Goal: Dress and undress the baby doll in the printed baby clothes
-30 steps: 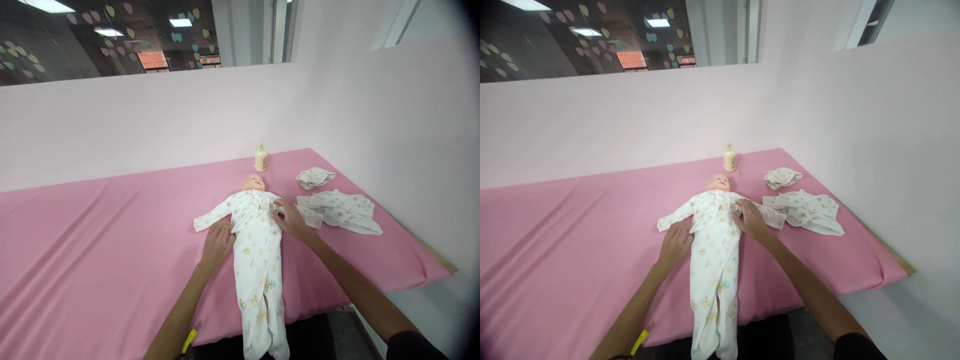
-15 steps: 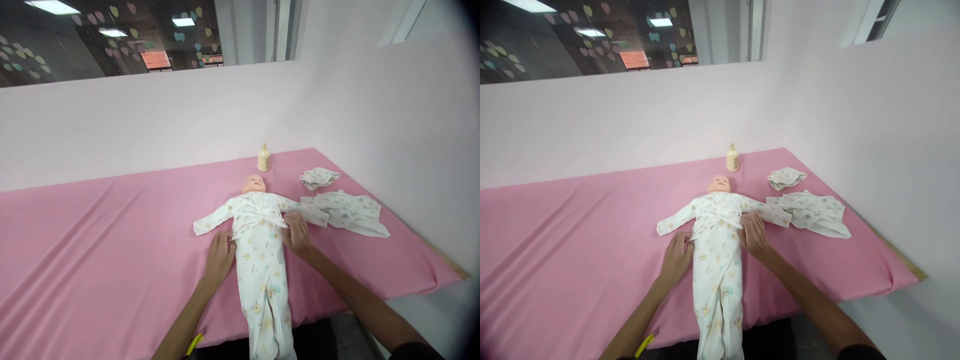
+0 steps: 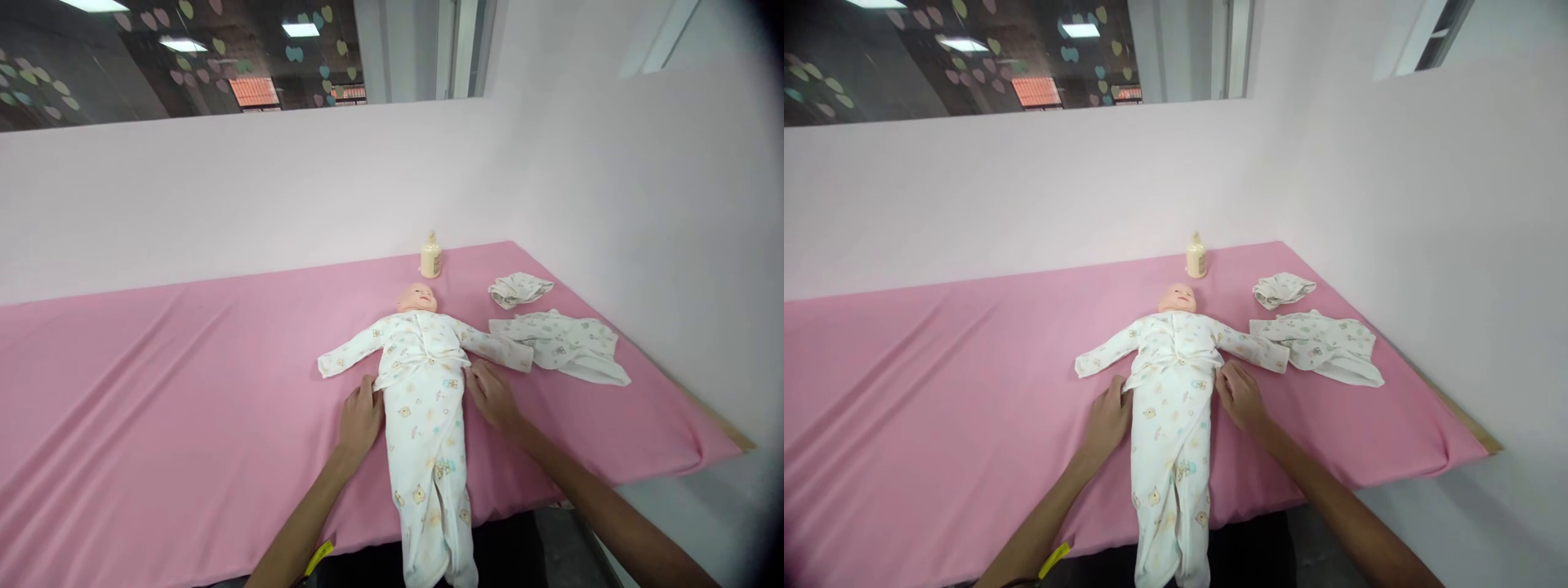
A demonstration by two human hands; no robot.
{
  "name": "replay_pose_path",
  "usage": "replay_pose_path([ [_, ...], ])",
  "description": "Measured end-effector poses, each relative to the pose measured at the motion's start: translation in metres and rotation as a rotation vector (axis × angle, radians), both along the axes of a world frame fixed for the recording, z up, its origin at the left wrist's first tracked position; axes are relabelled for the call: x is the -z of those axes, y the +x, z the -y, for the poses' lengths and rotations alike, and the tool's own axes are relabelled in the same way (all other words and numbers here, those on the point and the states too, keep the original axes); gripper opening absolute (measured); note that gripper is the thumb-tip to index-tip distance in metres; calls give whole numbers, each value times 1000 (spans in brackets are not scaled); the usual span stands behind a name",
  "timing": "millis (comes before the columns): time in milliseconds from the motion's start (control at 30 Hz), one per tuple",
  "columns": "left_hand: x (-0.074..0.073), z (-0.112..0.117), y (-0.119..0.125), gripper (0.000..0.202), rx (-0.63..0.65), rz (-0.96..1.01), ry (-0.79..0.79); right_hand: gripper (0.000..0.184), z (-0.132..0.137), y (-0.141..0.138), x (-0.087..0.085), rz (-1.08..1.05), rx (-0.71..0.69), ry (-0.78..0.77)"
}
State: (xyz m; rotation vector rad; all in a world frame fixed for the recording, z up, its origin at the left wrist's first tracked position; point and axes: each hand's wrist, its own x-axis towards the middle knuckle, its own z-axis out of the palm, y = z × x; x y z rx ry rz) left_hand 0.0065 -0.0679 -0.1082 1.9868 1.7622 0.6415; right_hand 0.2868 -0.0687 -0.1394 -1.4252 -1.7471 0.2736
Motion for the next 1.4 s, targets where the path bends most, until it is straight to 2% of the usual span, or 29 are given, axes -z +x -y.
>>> replay_pose_path([
  [67,-6,5,0,13,-38,17,-20,37,7,-1,-4,-37,4,4],
  [167,-16,26,0,20,-67,158,-96,35,28,-1,-8,-164,-19,-196],
  [233,-21,51,2,40,-81,251,-165,32,49,-2,-10,-312,-48,-386],
  [300,-22,81,5,68,-65,311,-301,28,72,-8,-13,-483,-70,-551],
  [400,-17,117,13,92,28,378,-436,56,101,-23,-18,-715,-162,-770],
  [500,-11,129,23,103,12,385,-468,81,112,-42,-23,-839,-206,-862],
  [633,-11,124,29,100,-19,473,-485,96,111,-61,-22,-859,-134,-797],
  [833,-16,120,16,95,-44,626,-423,82,111,-69,-21,-793,-75,-668],
  [1000,-17,115,-7,93,-61,604,-477,86,112,-58,-17,-685,-3,-655],
  [1133,-14,116,-12,84,-40,396,-404,91,117,-51,-10,-576,-7,-623],
  [1267,-4,121,-8,71,-33,149,-267,89,123,-54,-12,-395,-34,-547],
  [1333,2,124,-6,70,-5,21,-153,85,123,-55,-15,-356,-54,-529],
  [1400,6,126,-4,69,16,-126,30,81,117,-55,-17,-378,-40,-506],
])
